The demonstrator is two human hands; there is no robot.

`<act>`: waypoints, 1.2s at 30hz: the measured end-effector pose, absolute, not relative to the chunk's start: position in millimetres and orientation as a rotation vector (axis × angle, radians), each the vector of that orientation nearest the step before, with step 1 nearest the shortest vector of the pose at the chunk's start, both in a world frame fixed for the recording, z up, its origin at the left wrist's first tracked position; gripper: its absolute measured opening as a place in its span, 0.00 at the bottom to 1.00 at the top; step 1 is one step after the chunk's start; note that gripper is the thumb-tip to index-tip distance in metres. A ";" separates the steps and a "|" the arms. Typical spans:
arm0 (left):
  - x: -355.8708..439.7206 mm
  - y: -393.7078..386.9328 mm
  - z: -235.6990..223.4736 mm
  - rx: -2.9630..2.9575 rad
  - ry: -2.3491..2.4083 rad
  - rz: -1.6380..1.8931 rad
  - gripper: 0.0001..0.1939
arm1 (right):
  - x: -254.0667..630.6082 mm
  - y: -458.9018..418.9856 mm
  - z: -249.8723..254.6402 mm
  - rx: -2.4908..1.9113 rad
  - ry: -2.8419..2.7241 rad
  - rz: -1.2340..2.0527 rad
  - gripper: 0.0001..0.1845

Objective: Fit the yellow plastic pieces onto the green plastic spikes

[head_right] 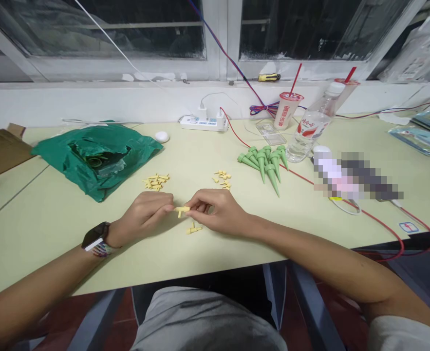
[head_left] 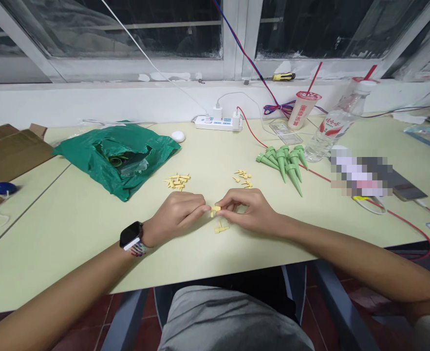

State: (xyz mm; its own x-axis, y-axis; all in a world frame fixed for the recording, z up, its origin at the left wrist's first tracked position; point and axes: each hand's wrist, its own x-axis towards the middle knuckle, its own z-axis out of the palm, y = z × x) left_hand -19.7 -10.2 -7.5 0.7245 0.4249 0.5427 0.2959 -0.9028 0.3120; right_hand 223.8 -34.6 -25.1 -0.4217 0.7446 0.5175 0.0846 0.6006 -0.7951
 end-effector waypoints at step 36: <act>-42.1 12.3 -6.7 2.572 1.136 1.179 0.05 | 260.6 0.6 -13.1 -1.136 -1.780 0.563 0.05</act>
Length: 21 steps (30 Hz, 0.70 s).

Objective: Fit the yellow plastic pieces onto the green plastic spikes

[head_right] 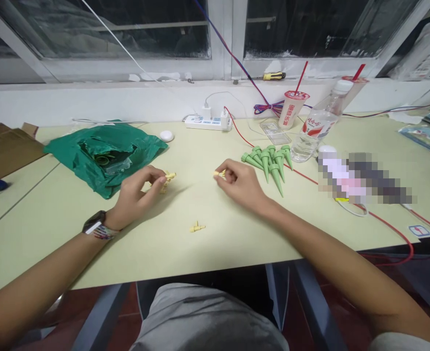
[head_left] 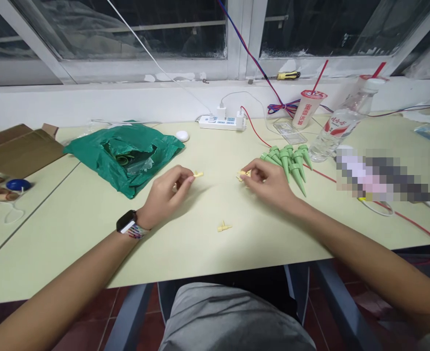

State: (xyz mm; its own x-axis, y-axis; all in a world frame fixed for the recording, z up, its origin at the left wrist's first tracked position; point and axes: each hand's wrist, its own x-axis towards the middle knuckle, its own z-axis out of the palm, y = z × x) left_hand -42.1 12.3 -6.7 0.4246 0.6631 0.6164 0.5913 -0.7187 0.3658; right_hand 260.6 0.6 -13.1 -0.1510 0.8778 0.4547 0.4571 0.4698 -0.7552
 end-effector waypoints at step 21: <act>-72.4 40.5 -6.5 2.590 1.322 0.931 0.05 | 282.5 12.1 -7.8 -1.464 -2.112 0.311 0.08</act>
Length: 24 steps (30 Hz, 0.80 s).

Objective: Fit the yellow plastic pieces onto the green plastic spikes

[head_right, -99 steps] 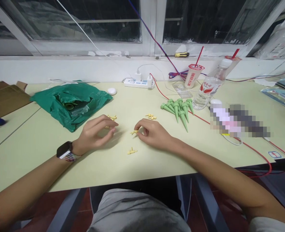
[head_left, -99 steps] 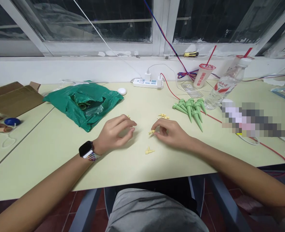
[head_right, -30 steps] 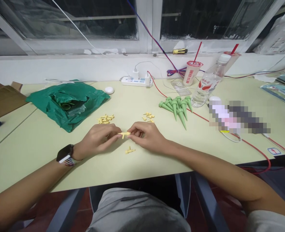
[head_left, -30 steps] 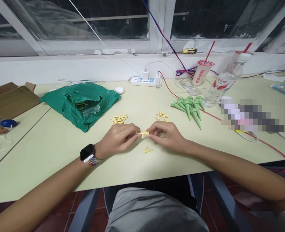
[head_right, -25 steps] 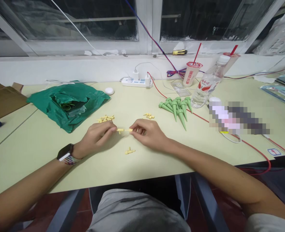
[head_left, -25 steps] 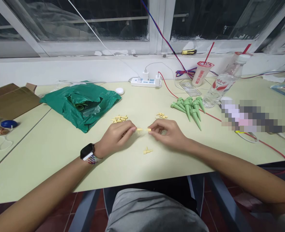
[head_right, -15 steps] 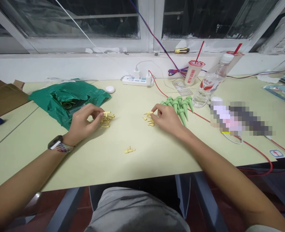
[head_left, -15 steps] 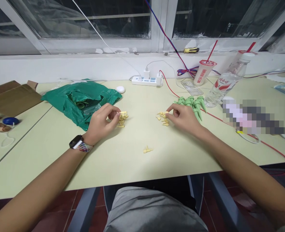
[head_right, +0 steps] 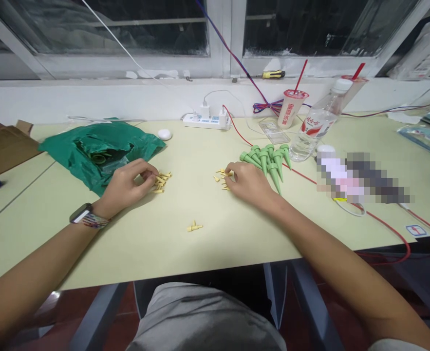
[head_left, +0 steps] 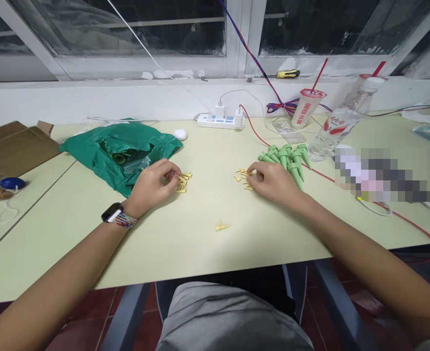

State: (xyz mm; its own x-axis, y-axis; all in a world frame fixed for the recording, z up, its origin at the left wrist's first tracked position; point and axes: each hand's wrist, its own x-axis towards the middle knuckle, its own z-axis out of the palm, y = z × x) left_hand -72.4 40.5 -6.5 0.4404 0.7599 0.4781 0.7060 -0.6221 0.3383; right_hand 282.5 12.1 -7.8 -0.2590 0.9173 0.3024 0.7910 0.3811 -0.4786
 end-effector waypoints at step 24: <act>-50.8 20.3 -3.8 2.745 1.017 1.012 0.06 | 236.2 -39.4 -19.9 -0.658 -2.381 0.560 0.05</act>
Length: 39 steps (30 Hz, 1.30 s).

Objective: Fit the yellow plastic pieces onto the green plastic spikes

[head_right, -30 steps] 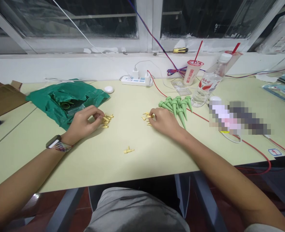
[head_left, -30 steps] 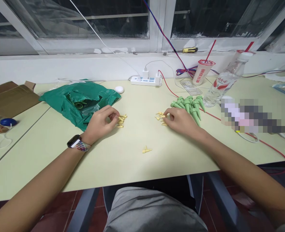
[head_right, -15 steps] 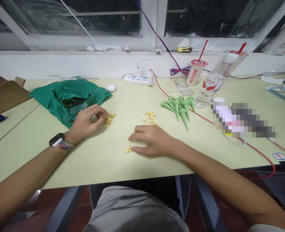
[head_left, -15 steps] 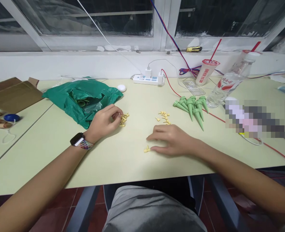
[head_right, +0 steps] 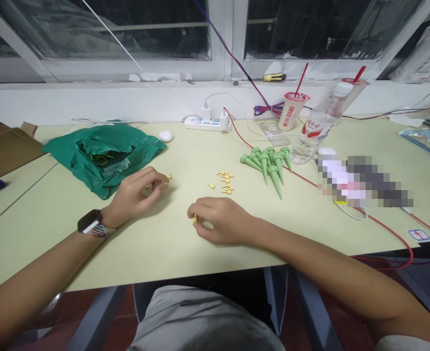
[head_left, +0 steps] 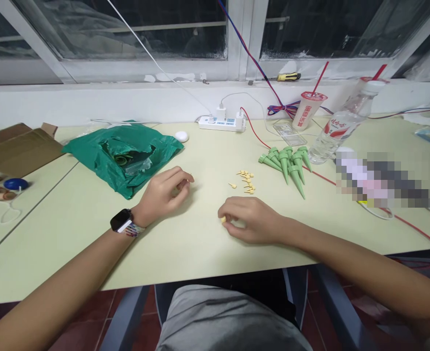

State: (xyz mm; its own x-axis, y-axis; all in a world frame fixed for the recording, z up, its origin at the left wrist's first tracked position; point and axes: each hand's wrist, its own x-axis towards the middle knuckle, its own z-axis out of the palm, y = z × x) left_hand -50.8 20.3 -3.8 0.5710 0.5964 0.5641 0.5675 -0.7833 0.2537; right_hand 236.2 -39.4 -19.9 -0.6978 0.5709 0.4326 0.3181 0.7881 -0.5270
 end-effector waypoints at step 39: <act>-10.3 -16.1 -3.8 2.848 0.605 1.037 0.06 | 225.0 -28.8 -25.2 -0.943 -1.620 1.469 0.15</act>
